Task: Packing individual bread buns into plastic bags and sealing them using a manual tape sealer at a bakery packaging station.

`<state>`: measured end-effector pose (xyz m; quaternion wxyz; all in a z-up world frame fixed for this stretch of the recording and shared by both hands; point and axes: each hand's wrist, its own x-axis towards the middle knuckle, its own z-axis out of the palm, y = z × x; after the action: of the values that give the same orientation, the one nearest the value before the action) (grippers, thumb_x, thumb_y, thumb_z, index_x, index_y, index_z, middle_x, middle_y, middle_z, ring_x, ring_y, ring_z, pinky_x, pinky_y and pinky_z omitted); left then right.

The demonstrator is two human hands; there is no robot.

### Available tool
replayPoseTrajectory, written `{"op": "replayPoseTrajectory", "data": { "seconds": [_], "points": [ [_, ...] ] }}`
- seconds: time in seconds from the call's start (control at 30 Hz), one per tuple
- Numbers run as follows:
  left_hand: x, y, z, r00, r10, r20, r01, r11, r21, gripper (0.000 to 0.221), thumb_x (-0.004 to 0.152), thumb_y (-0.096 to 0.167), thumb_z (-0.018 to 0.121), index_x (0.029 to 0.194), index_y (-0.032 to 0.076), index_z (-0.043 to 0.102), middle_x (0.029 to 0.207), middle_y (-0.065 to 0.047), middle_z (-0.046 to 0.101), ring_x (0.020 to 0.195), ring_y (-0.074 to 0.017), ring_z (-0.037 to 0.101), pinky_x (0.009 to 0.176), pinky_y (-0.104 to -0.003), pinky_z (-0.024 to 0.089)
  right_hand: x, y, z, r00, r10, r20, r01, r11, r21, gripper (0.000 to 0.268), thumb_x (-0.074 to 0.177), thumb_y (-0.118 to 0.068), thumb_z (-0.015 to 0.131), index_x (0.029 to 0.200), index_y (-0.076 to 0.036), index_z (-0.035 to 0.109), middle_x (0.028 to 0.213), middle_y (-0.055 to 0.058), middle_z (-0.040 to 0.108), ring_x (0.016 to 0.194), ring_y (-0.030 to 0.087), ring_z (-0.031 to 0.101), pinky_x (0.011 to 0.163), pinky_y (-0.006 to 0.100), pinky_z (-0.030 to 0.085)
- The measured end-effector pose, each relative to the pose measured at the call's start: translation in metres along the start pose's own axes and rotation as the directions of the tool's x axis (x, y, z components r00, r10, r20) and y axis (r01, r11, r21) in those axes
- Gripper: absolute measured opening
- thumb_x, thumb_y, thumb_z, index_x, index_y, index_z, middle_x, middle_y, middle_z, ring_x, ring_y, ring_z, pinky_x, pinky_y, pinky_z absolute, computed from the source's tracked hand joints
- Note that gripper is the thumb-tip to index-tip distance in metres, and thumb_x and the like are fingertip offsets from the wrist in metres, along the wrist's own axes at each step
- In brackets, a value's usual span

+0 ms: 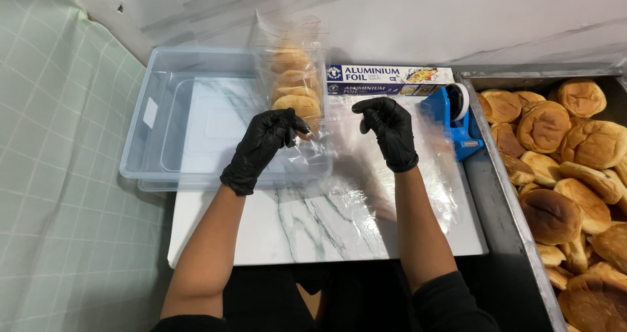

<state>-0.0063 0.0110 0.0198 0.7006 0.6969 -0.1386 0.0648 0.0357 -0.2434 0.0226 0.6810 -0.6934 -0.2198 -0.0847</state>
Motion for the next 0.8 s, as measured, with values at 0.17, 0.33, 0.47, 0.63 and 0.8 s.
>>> {"op": "replayPoseTrajectory", "data": {
  "seconds": [0.17, 0.33, 0.47, 0.63, 0.8],
  "points": [
    [0.0, -0.009, -0.009, 0.996, -0.074, 0.051, 0.076, 0.996, -0.043, 0.048, 0.111, 0.036, 0.044, 0.093, 0.007, 0.078, 0.061, -0.008, 0.069, 0.057, -0.009, 0.06, 0.055, -0.018, 0.046, 0.0, -0.006, 0.003, 1.0, -0.008, 0.009, 0.009, 0.999, -0.036, 0.019, 0.104, -0.014, 0.062, 0.113, -0.001, 0.073, 0.07, 0.008, 0.065, 0.069, 0.01, 0.063, 0.07, 0.021, 0.049],
    [0.001, -0.009, 0.001, 0.997, 0.042, 0.068, -0.036, 0.996, -0.087, 0.011, 0.093, 0.011, 0.077, 0.099, 0.001, 0.076, 0.064, -0.01, 0.07, 0.056, -0.0103, 0.061, 0.057, -0.018, 0.05, 0.0, -0.007, 0.003, 1.0, -0.009, -0.016, 0.008, 0.999, -0.05, 0.018, 0.104, -0.015, 0.063, 0.111, -0.002, 0.074, 0.067, 0.006, 0.063, 0.068, 0.009, 0.061, 0.071, 0.021, 0.049],
    [-0.002, -0.005, 0.002, 0.998, 0.033, 0.052, -0.027, 0.993, -0.112, 0.007, 0.093, 0.006, 0.077, 0.097, 0.001, 0.075, 0.063, -0.007, 0.069, 0.057, -0.0075, 0.062, 0.058, -0.016, 0.05, 0.0, -0.005, 0.003, 1.0, -0.001, -0.029, -0.001, 0.999, -0.052, 0.017, 0.103, -0.015, 0.064, 0.111, -0.003, 0.074, 0.066, 0.006, 0.064, 0.067, 0.008, 0.061, 0.071, 0.021, 0.049],
    [-0.003, 0.01, 0.002, 0.998, 0.045, 0.049, -0.04, 0.993, -0.108, 0.009, 0.099, 0.007, 0.068, 0.098, -0.001, 0.073, 0.06, -0.005, 0.062, 0.055, -0.0077, 0.056, 0.057, -0.018, 0.05, 0.002, 0.011, -0.001, 0.999, -0.049, -0.012, 0.049, 0.999, 0.013, 0.014, 0.102, -0.009, 0.064, 0.11, -0.003, 0.073, 0.084, 0.01, 0.073, 0.066, 0.011, 0.064, 0.07, 0.024, 0.052],
    [-0.004, 0.002, 0.004, 0.997, 0.04, 0.059, -0.037, 0.997, -0.063, 0.011, 0.101, 0.009, 0.067, 0.099, 0.0, 0.073, 0.057, -0.005, 0.058, 0.053, -0.0085, 0.053, 0.054, -0.019, 0.047, 0.0, 0.003, 0.007, 0.994, -0.079, -0.075, 0.074, 0.995, -0.068, 0.013, 0.098, -0.008, 0.068, 0.108, -0.007, 0.076, 0.08, 0.007, 0.073, 0.07, 0.012, 0.067, 0.076, 0.025, 0.049]
  ]
}}
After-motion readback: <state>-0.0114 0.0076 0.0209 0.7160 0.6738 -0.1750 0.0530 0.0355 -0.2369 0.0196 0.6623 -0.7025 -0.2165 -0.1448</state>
